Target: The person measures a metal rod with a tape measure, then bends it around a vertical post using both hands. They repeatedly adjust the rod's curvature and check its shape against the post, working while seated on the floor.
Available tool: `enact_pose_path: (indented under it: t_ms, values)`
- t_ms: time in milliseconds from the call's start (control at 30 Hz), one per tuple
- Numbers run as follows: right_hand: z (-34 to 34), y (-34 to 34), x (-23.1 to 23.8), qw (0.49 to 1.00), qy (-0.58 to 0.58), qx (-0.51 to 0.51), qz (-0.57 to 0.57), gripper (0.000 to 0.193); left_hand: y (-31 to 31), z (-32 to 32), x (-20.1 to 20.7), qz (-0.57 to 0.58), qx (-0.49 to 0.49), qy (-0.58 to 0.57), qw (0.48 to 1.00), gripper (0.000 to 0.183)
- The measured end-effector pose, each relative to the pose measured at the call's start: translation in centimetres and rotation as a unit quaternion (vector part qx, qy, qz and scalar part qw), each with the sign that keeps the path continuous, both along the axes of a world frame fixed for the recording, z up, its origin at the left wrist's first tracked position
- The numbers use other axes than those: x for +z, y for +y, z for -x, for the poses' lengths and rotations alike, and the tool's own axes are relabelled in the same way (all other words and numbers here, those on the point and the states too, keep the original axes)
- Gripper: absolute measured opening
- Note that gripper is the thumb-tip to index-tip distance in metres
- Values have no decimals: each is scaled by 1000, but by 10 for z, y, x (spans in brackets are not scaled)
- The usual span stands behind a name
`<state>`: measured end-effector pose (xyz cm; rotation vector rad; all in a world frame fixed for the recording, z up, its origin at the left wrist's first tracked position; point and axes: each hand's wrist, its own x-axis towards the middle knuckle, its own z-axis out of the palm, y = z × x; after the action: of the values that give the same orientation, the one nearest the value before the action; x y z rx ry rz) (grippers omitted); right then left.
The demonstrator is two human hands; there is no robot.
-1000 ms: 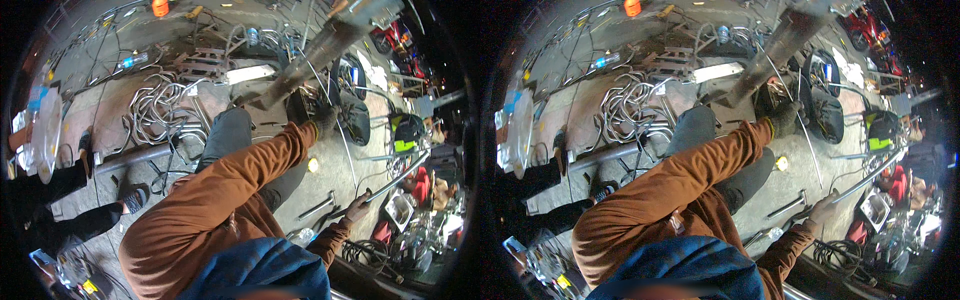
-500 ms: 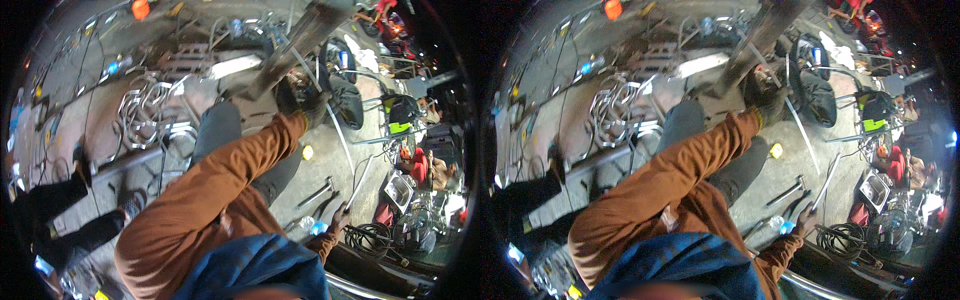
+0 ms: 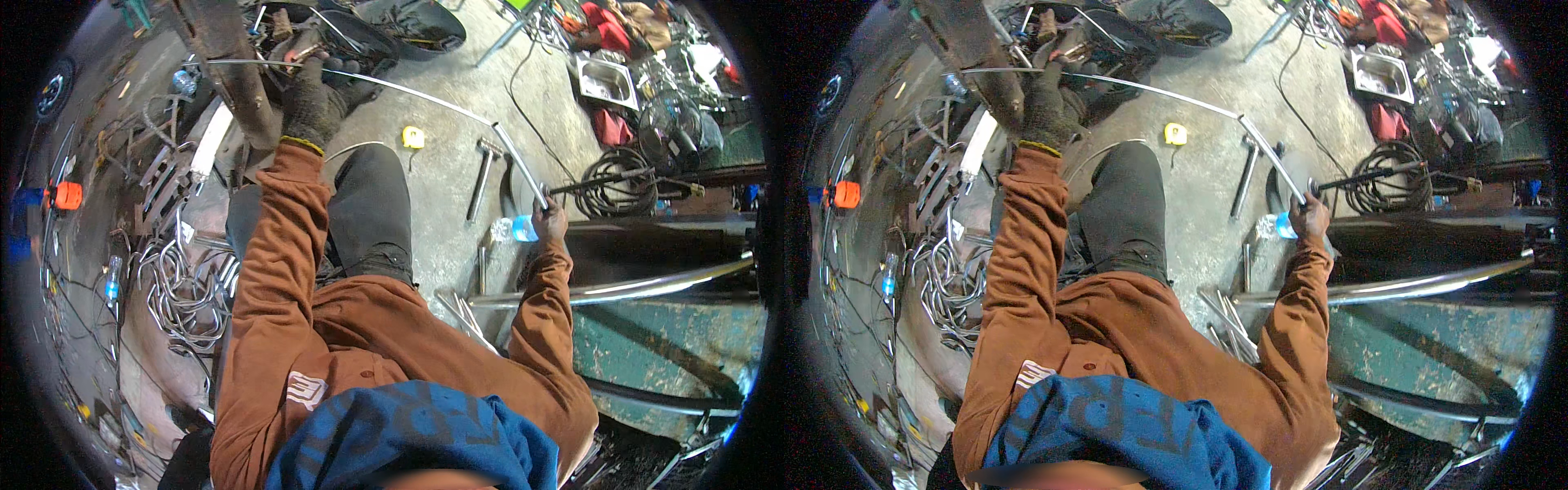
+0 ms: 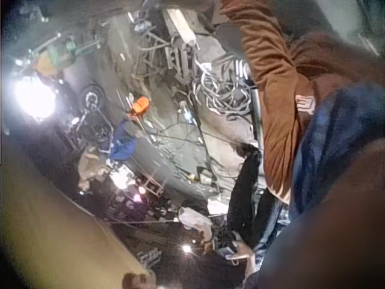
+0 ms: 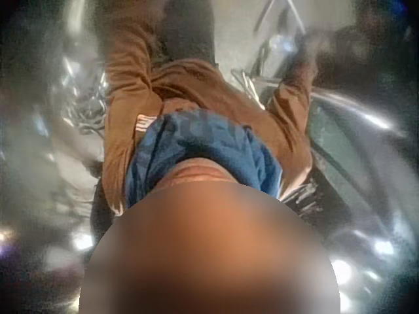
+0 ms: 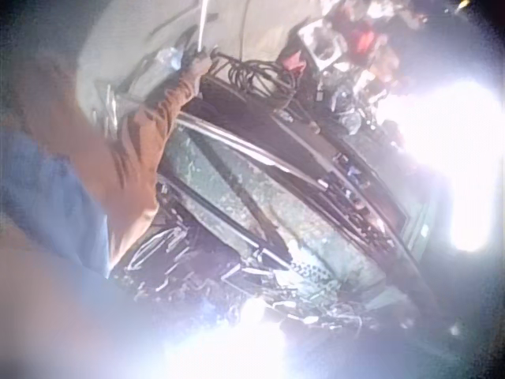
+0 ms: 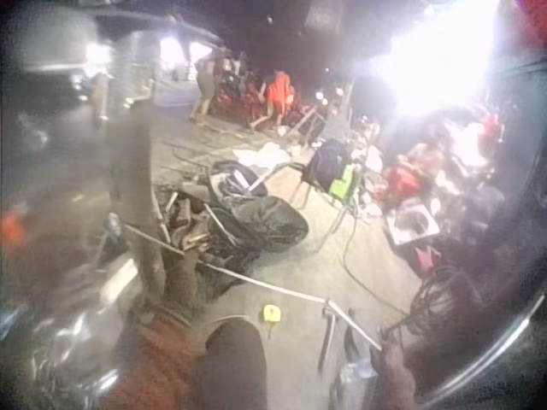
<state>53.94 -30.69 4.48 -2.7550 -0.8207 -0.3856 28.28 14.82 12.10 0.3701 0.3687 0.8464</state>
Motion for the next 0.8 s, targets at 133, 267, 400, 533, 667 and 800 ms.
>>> enact_pose_path:
  t_ms: [133,267,400,533,667,800]
  values:
    - [1,-2,13,999,35,-7,-7,25,3,3,4,-11,24,11,1000,13]
    - [-5,6,14,999,41,4,5,25,7,4,-1,-27,7,-10,1000,17]
    - [-17,9,10,998,35,54,-16,27,14,0,-24,-108,30,-21,993,26]
    - [-38,20,38,995,-13,-46,88,26,32,-15,-51,-401,208,307,837,23]
    - [-55,87,86,998,-51,13,39,27,35,-29,-39,-218,266,151,927,22]
    - [-18,164,113,983,49,155,82,30,11,-12,-5,27,-1,-34,999,26]
